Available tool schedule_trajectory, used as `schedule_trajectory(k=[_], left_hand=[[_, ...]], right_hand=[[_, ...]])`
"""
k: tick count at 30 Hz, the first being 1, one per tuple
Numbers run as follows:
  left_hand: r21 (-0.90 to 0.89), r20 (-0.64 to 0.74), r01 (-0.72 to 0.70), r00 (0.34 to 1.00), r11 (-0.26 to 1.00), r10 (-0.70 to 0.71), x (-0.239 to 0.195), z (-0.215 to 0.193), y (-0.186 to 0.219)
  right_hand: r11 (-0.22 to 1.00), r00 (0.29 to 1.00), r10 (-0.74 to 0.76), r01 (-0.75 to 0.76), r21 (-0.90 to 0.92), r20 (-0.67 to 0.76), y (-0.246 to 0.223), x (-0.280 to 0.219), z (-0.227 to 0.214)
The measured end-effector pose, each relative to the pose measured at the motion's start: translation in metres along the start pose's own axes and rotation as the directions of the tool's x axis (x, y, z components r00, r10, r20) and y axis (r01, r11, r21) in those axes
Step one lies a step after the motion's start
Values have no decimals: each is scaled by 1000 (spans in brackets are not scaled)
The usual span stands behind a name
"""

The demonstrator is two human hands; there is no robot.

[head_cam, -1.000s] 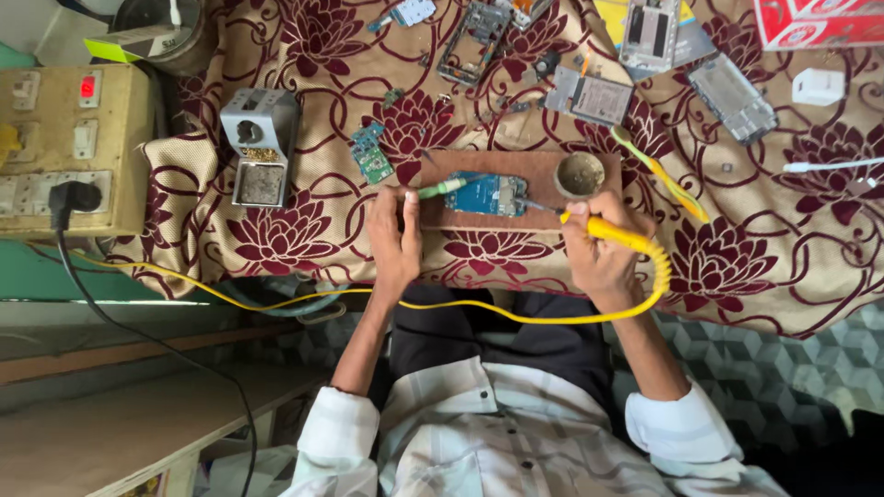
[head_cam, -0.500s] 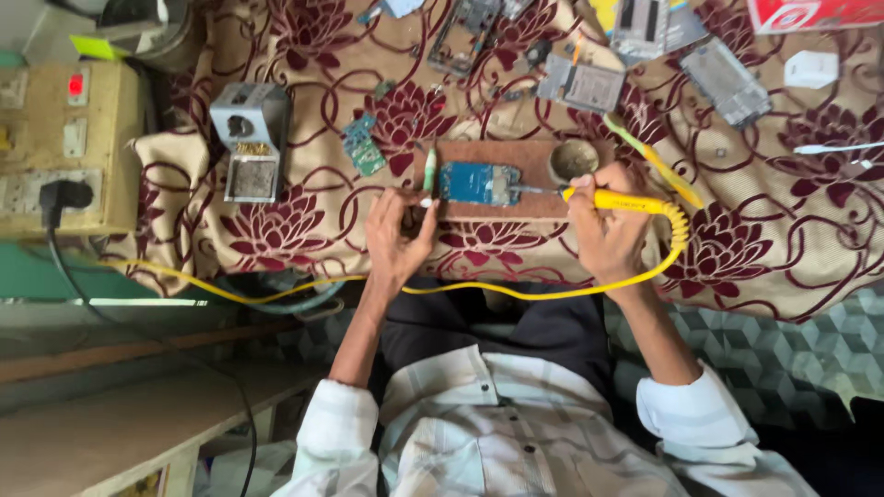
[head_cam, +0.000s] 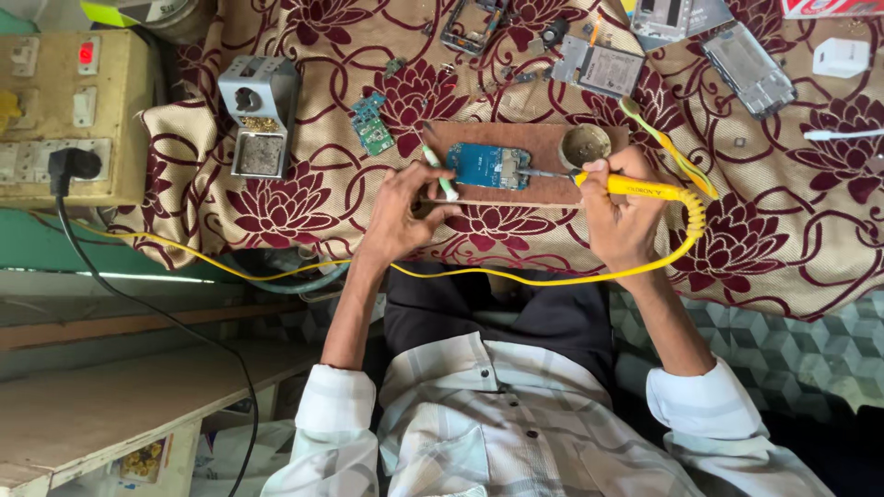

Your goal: The person solders a small blue circuit board using a soldering iron and solder wire. They repeatedly apply heat and solder to various points on the board while holding it steady with the other hand.

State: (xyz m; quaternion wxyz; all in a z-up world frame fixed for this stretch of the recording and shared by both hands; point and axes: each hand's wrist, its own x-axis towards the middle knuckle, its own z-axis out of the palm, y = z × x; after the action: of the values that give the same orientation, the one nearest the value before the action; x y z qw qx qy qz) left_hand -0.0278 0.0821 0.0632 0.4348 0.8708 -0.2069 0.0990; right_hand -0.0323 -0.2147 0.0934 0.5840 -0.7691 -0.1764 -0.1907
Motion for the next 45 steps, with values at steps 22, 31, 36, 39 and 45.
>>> schedule_trajectory(k=[22, 31, 36, 39, 45], left_hand=[[-660, -268, -149, 962, 736, -45, 23, 70, 4], [-690, -291, -157, 954, 706, -73, 22, 74, -10], [-690, -284, -141, 955, 710, -86, 18, 74, -12], [-744, -293, -141, 947, 653, -128, 18, 74, -11], [-725, -332, -139, 929, 674, -165, 18, 77, -9]], right_hand=[[991, 994, 108, -106, 88, -20, 18, -4, -5], [998, 999, 41, -41, -50, -11, 8, -2, -7], [997, 1000, -12, 12, -78, 0, 4, -1, -7], [990, 998, -56, 57, -130, 14, -1, 0, -8], [965, 992, -117, 124, -231, 41, -8, 1, -8]])
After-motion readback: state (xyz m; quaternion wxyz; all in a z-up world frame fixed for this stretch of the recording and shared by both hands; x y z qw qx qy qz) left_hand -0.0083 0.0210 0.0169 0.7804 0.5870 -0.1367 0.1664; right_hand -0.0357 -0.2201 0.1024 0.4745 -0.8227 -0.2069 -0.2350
